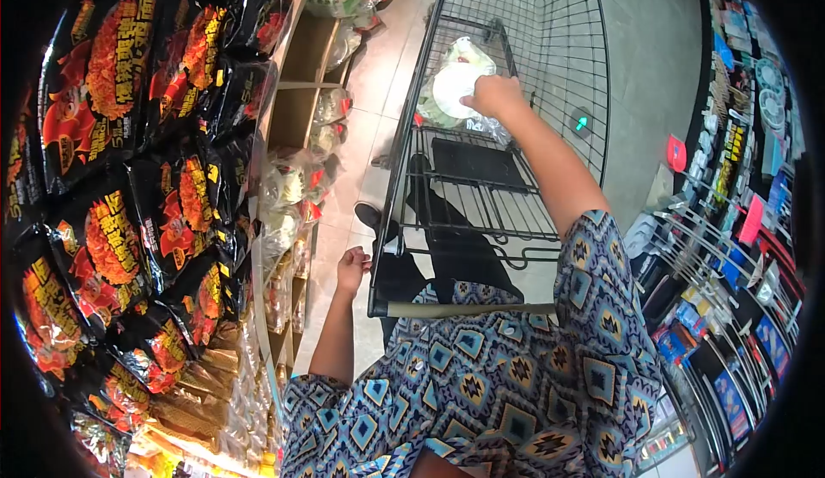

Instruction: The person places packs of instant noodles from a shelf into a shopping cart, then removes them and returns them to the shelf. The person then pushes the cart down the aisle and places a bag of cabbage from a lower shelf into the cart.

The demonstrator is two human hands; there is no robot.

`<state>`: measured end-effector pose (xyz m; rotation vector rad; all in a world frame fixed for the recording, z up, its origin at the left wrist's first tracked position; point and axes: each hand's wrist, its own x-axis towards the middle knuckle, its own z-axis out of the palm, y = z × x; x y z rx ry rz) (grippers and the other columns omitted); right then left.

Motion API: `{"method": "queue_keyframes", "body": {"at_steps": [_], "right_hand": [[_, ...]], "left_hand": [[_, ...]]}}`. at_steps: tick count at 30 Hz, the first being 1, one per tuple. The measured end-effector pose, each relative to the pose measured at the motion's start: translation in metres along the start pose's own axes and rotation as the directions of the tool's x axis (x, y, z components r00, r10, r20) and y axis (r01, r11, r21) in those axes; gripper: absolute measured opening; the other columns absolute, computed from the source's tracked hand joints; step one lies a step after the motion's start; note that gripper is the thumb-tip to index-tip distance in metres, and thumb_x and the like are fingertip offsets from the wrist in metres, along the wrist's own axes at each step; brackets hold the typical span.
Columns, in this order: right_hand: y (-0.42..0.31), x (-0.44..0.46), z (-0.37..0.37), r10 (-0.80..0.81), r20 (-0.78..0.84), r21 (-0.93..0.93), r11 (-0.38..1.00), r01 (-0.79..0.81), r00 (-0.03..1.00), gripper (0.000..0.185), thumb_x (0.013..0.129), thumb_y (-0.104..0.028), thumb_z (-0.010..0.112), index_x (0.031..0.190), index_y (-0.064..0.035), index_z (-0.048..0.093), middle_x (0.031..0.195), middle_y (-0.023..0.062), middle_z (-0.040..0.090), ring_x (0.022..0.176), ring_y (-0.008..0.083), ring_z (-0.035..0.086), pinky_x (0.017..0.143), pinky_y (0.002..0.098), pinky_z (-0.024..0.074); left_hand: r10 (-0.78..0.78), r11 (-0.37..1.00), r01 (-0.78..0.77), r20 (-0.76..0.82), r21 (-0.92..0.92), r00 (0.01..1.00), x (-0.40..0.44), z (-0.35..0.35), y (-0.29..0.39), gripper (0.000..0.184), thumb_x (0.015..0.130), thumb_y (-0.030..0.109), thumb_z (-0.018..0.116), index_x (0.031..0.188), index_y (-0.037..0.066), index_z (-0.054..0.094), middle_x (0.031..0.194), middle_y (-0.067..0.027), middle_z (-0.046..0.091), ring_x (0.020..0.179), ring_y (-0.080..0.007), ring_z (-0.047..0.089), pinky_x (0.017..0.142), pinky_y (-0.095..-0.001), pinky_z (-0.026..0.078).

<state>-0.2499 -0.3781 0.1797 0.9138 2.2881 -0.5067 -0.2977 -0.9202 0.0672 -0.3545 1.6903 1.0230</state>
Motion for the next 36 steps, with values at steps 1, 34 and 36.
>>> {"method": "queue_keyframes", "body": {"at_steps": [1,34,36], "right_hand": [[-0.001,0.005,0.006,0.054,-0.008,0.034,0.998,-0.053,0.999,0.048,0.088,-0.048,0.063,0.105,-0.0043,0.071,0.110,0.0166,0.069,0.106,0.0321,0.064,0.100,0.0492,0.0410],[0.010,0.001,0.030,-0.173,-0.310,-0.087,0.984,0.154,0.935,0.049,0.079,-0.047,0.071,0.099,-0.0019,0.071,0.104,0.0178,0.068,0.108,0.0354,0.058,0.098,0.0460,0.0394],[0.015,-0.002,0.024,-0.178,-0.420,-0.058,0.984,0.169,0.890,0.043,0.082,-0.039,0.069,0.100,-0.0002,0.070,0.105,0.0197,0.068,0.107,0.0356,0.060,0.097,0.0449,0.0425]], "left_hand": [[0.010,1.000,-0.010,-0.011,0.002,1.000,-0.002,0.002,0.002,0.027,0.101,0.023,0.052,0.119,0.002,0.055,0.089,-0.0066,0.064,0.068,-0.0116,0.062,0.060,-0.0238,0.050],[-0.010,1.000,0.010,0.013,0.023,1.000,0.006,-0.002,-0.007,0.030,0.102,0.026,0.052,0.120,0.002,0.053,0.088,-0.0066,0.064,0.071,-0.0124,0.060,0.063,-0.0257,0.051],[0.026,0.994,-0.028,0.019,0.107,0.999,0.008,-0.007,-0.009,0.031,0.101,0.026,0.053,0.121,0.002,0.052,0.089,-0.0078,0.065,0.071,-0.0135,0.062,0.061,-0.0264,0.051]]}}
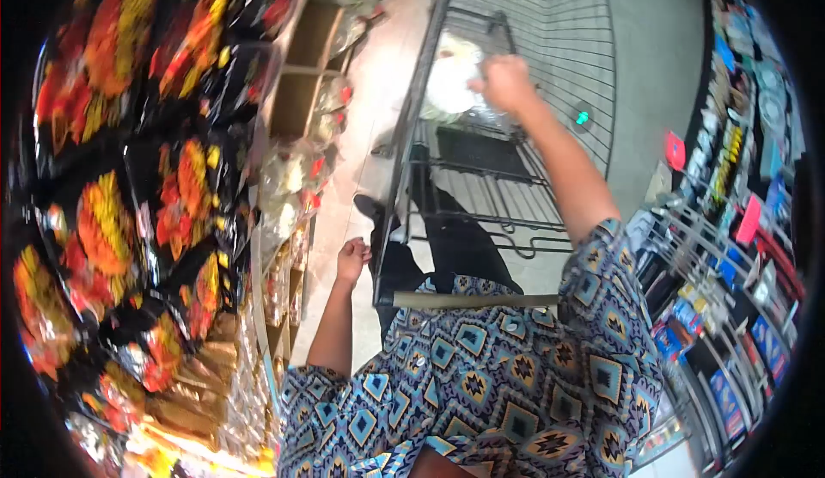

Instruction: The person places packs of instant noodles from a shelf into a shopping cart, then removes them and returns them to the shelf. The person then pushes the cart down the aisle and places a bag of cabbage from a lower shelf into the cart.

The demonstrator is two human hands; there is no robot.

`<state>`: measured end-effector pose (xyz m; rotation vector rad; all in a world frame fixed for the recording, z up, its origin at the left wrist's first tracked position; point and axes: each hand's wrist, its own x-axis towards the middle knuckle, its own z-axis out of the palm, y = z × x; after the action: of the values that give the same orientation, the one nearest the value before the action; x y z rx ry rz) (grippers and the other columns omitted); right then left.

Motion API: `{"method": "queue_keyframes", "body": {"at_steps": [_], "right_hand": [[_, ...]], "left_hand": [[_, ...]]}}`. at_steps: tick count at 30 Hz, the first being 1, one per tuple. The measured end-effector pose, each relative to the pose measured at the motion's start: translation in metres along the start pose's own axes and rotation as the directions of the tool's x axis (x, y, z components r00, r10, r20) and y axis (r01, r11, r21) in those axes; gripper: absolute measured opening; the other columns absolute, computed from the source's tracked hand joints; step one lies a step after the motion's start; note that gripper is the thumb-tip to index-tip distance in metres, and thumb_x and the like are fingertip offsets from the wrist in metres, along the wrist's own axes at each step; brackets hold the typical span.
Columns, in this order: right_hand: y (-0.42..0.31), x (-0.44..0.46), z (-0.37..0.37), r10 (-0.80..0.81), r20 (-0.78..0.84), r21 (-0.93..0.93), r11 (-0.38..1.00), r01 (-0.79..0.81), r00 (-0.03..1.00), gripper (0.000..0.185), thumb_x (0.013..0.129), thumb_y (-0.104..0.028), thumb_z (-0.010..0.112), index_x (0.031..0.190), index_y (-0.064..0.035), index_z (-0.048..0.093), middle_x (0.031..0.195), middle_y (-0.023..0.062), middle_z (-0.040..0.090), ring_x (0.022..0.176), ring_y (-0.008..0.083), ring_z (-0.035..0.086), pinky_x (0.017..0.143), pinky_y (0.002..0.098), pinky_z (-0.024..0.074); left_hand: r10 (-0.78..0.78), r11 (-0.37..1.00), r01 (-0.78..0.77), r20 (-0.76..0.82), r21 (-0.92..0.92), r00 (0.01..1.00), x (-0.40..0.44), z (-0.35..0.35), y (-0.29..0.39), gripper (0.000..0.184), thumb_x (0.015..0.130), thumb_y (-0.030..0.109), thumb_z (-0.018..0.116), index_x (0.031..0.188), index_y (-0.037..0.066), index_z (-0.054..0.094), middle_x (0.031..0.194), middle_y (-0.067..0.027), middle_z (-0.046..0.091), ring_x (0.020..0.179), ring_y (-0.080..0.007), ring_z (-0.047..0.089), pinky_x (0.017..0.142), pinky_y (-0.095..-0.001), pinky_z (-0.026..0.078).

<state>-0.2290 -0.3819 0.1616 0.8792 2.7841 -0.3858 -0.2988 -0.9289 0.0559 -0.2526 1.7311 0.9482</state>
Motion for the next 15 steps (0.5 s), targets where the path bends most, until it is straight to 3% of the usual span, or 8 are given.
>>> {"method": "queue_keyframes", "body": {"at_steps": [1,2,3,6,8,10,12,15], "right_hand": [[0.004,0.003,-0.005,-0.024,-0.030,0.060,0.998,0.026,0.999,0.039,0.084,-0.034,0.067,0.101,0.0009,0.069,0.105,0.0205,0.067,0.105,0.0358,0.061,0.095,0.0442,0.0445],[0.012,0.003,0.006,-0.095,-0.260,0.135,0.982,0.134,0.961,0.030,0.083,-0.026,0.063,0.095,0.0007,0.070,0.099,0.0226,0.067,0.091,0.0369,0.064,0.083,0.0444,0.0506],[0.000,-0.005,-0.012,-0.077,-0.313,0.298,0.938,0.175,0.947,0.025,0.085,-0.018,0.063,0.098,0.0020,0.069,0.102,0.0207,0.068,0.094,0.0382,0.064,0.086,0.0442,0.0502],[-0.033,-0.032,-0.053,0.046,-0.166,0.612,0.788,0.067,0.985,0.022,0.090,-0.017,0.064,0.102,0.0009,0.067,0.100,0.0153,0.069,0.089,0.0257,0.066,0.081,0.0333,0.0509],[-0.061,-0.062,-0.082,0.030,-0.068,0.696,0.717,0.026,0.997,0.020,0.092,-0.016,0.063,0.102,0.0016,0.065,0.096,0.0098,0.068,0.087,0.0169,0.063,0.080,0.0296,0.0491],[-0.089,-0.096,-0.109,-0.113,-0.093,0.695,0.704,0.146,0.989,0.017,0.093,-0.013,0.061,0.101,0.0020,0.064,0.094,0.0075,0.066,0.088,0.0147,0.060,0.080,0.0294,0.0483],[-0.114,-0.133,-0.141,-0.212,-0.023,0.688,0.705,0.170,0.977,0.013,0.093,-0.010,0.059,0.098,0.0017,0.064,0.093,0.0095,0.066,0.088,0.0178,0.062,0.081,0.0297,0.0481],[-0.158,-0.188,-0.170,-0.487,-0.015,0.762,0.560,0.325,0.873,0.008,0.092,-0.006,0.058,0.093,-0.0012,0.064,0.091,0.0114,0.065,0.088,0.0252,0.063,0.082,0.0352,0.0496]], "left_hand": [[0.005,0.998,-0.005,0.002,-0.064,1.000,0.007,-0.002,-0.009,0.031,0.101,0.025,0.053,0.121,0.002,0.053,0.089,-0.0081,0.065,0.070,-0.0136,0.062,0.060,-0.0266,0.051],[0.005,0.992,-0.007,-0.019,-0.128,1.000,0.009,-0.005,-0.019,0.030,0.100,0.024,0.054,0.120,0.002,0.053,0.090,-0.0083,0.066,0.070,-0.0138,0.062,0.059,-0.0268,0.050],[-0.003,0.996,-0.001,-0.046,-0.087,0.999,0.001,-0.007,-0.013,0.028,0.100,0.023,0.054,0.119,0.002,0.055,0.089,-0.0083,0.066,0.069,-0.0134,0.062,0.058,-0.0267,0.050],[-0.007,1.000,0.006,-0.060,-0.029,0.998,-0.003,-0.004,0.002,0.025,0.098,0.020,0.054,0.114,0.002,0.058,0.088,-0.0074,0.065,0.068,-0.0119,0.061,0.058,-0.0261,0.050],[0.029,0.994,-0.033,-0.036,-0.102,0.999,-0.003,-0.007,-0.005,0.025,0.097,0.021,0.053,0.114,0.003,0.058,0.086,-0.0061,0.065,0.069,-0.0112,0.061,0.059,-0.0258,0.050],[0.014,0.998,-0.017,-0.048,-0.058,0.999,-0.011,-0.013,-0.002,0.024,0.097,0.021,0.053,0.113,0.003,0.058,0.085,-0.0048,0.064,0.069,-0.0109,0.060,0.060,-0.0254,0.049],[0.024,0.998,-0.027,-0.056,-0.053,0.998,-0.011,-0.017,-0.005,0.023,0.097,0.021,0.053,0.112,0.004,0.058,0.085,-0.0043,0.064,0.069,-0.0109,0.060,0.060,-0.0253,0.049],[0.010,0.999,-0.013,-0.069,-0.046,0.998,-0.020,-0.033,-0.021,0.023,0.097,0.022,0.053,0.111,0.004,0.059,0.085,-0.0044,0.064,0.069,-0.0110,0.060,0.060,-0.0256,0.050]]}}
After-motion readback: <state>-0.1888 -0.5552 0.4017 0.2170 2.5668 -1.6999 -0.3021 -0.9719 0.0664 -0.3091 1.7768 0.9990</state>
